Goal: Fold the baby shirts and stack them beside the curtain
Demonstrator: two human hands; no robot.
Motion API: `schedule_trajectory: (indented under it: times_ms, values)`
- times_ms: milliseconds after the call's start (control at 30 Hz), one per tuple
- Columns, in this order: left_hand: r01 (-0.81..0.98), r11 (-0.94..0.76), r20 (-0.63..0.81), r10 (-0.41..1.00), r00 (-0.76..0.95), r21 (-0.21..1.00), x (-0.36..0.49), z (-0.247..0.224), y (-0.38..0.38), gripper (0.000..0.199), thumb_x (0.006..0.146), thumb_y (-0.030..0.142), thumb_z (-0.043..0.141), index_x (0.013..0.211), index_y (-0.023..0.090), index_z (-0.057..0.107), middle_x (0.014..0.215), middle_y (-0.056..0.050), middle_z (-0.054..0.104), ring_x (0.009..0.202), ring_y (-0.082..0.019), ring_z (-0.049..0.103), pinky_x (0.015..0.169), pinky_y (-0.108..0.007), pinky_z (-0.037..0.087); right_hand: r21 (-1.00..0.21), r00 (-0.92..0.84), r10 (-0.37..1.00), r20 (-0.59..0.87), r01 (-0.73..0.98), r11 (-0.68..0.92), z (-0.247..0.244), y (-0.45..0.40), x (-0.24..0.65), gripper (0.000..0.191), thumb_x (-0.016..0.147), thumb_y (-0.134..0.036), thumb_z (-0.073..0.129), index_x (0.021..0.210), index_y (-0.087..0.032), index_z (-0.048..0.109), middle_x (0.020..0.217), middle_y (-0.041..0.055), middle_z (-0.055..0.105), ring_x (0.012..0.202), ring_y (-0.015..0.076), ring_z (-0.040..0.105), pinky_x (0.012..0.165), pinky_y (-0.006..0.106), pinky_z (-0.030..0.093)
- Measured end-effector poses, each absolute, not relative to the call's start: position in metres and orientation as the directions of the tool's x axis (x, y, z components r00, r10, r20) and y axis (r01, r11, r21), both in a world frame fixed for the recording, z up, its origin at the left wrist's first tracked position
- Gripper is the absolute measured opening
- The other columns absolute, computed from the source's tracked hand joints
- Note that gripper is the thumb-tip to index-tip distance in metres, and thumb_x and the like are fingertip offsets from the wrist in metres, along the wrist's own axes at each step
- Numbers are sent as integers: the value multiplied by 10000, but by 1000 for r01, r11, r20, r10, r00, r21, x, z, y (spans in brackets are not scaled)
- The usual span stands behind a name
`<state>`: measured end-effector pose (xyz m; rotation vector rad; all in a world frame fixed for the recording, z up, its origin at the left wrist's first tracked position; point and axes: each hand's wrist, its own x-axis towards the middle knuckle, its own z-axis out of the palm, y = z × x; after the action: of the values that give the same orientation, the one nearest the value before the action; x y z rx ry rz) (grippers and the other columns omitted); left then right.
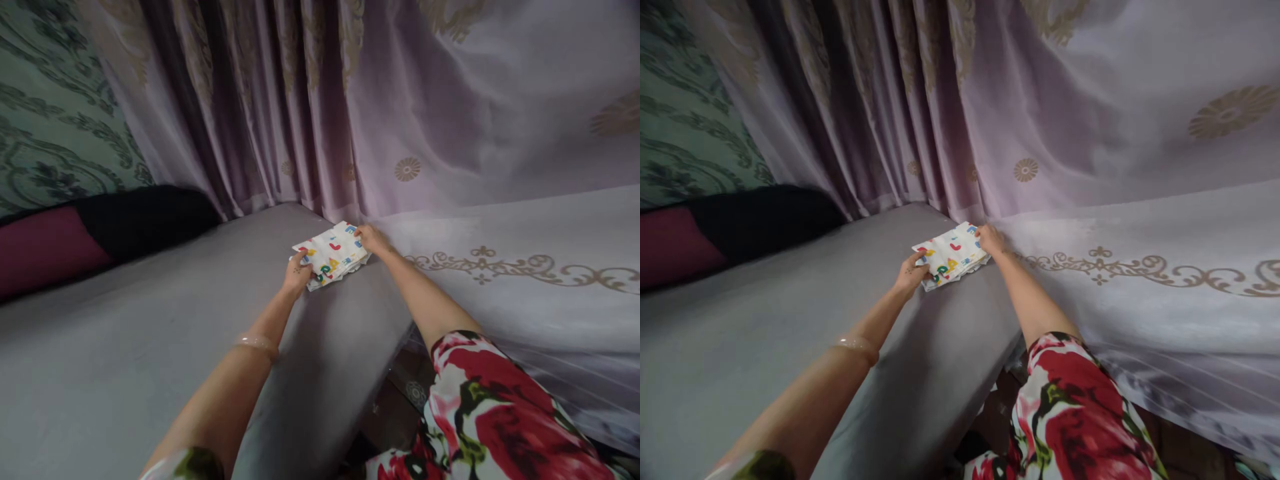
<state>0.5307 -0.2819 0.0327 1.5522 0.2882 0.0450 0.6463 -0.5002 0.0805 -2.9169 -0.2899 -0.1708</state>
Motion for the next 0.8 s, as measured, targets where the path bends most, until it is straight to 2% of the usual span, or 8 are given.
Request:
schedule_trajectory:
  times_ms: [67,167,300,467,600,700,800]
  values:
    - [177,51,-184,221,958,983,530,29,-283,604,799,28,537,1393,95,456,669,17,580,528,-79,580,634,-214,551,-153,974,186,133,205,-967,76,-499,644,406,876,-25,433,1168,-200,653,1219,88,615,1113,184,569,943,256,411]
    - [202,39,-206,227,952,979,528,26,-283,575,819,33,523,1388,83,455,636,31,547,510,-73,559,599,-188,522,-97,974,196,113,207,-974,68,-496,639,443,872,-14,423,1224,-195,620,1247,105,582,1171,201,529,973,268,395]
    - [215,-18,-207,198,958,976,529,25,-283,560,843,81,537,1395,73,442,643,22,557,523,-82,555,562,-174,482,-48,978,198,60,201,-978,59,-492,632,421,891,-49,407,1232,-182,616,1267,123,555,1219,231,488,973,293,398]
    - [173,-123,-147,200,969,977,535,17,-282,531,826,120,572,1350,94,496,670,18,568,536,-88,549,551,-177,456,-26,990,143,4,143,-989,57,-485,632,383,900,-99,410,1197,-165,642,1271,145,557,1207,263,503,961,339,409]
    - [128,-148,-99,189,977,981,539,6,-280,515,812,131,581,1322,97,521,733,-12,614,585,-105,577,584,-196,469,-11,992,126,31,127,-992,61,-468,630,386,907,-127,402,1228,-142,617,1324,168,533,1243,283,475,1034,392,352]
    - [122,-139,-94,193,977,983,543,2,-281,517,797,137,598,1308,109,534,777,-31,638,619,-120,594,630,-226,493,-30,975,206,84,209,-977,61,-443,621,425,955,-193,336,1332,-150,527,1442,150,443,1333,265,379,1096,395,285]
    - [108,-106,-88,177,980,989,543,1,-283,537,775,154,633,1303,120,537,855,-56,658,692,-138,621,695,-253,511,-110,957,278,84,286,-952,58,-417,609,483,998,-347,265,1410,-163,438,1507,137,367,1389,286,296,1121,452,247]
